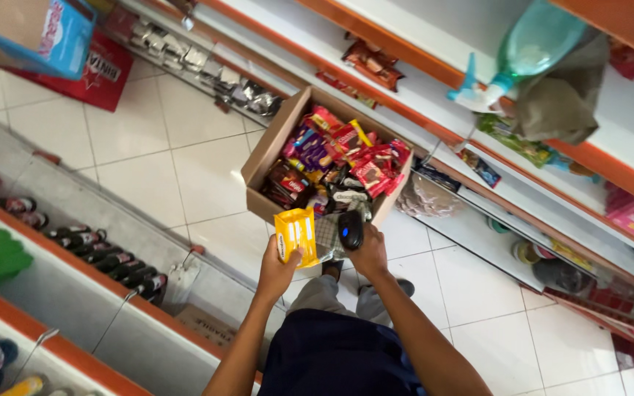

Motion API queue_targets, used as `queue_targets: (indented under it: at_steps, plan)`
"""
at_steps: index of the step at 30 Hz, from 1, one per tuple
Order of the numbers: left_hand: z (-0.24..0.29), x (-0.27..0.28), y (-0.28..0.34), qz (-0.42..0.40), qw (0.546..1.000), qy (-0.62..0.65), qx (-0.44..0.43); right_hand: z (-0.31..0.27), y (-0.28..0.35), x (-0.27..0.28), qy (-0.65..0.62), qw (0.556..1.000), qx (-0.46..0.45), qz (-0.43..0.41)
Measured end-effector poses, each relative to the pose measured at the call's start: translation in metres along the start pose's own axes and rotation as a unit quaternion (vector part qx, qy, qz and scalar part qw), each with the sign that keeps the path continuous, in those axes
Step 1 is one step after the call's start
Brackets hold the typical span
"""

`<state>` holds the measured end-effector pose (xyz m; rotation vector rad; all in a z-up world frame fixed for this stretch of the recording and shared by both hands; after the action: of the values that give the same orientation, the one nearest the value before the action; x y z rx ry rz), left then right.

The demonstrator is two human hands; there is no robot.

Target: The person scans various snack packages from a cardboard box using a handheld barcode scanner and places them onto a retail shelf or back into the box while working in a store aisle.

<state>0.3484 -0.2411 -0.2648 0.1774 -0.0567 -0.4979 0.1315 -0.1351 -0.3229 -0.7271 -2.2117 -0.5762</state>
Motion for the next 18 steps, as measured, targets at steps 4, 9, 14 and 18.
queue_targets:
  at_steps: [4,9,14,18]
  plan:
    - [-0.018,0.014,0.008,0.04,0.993,-0.004,0.108,0.034,0.014,-0.044,0.08,0.992,0.004,-0.093]
    - [-0.014,0.01,-0.002,0.064,0.992,0.079,0.077,0.056,0.017,-0.025,-0.088,0.955,-0.214,-0.183]
    - [-0.014,-0.027,-0.021,0.032,0.989,0.103,0.101,-0.009,0.031,0.054,-0.354,0.918,-0.122,-0.135]
    - [0.019,-0.09,-0.03,-0.077,0.983,-0.065,-0.154,-0.052,0.03,0.094,-0.388,0.903,-0.159,-0.099]
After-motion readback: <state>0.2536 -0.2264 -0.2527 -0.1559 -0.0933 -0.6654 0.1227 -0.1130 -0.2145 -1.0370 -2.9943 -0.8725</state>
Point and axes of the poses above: each hand's wrist, its own y-axis away from the middle knuckle, its own x-axis out of the back of the hand, z = x × y, the point moved 6 cm from there along -y, towards the middle knuckle, and after that the axes turned 8 degrees about -x, right-handed, at the moved point
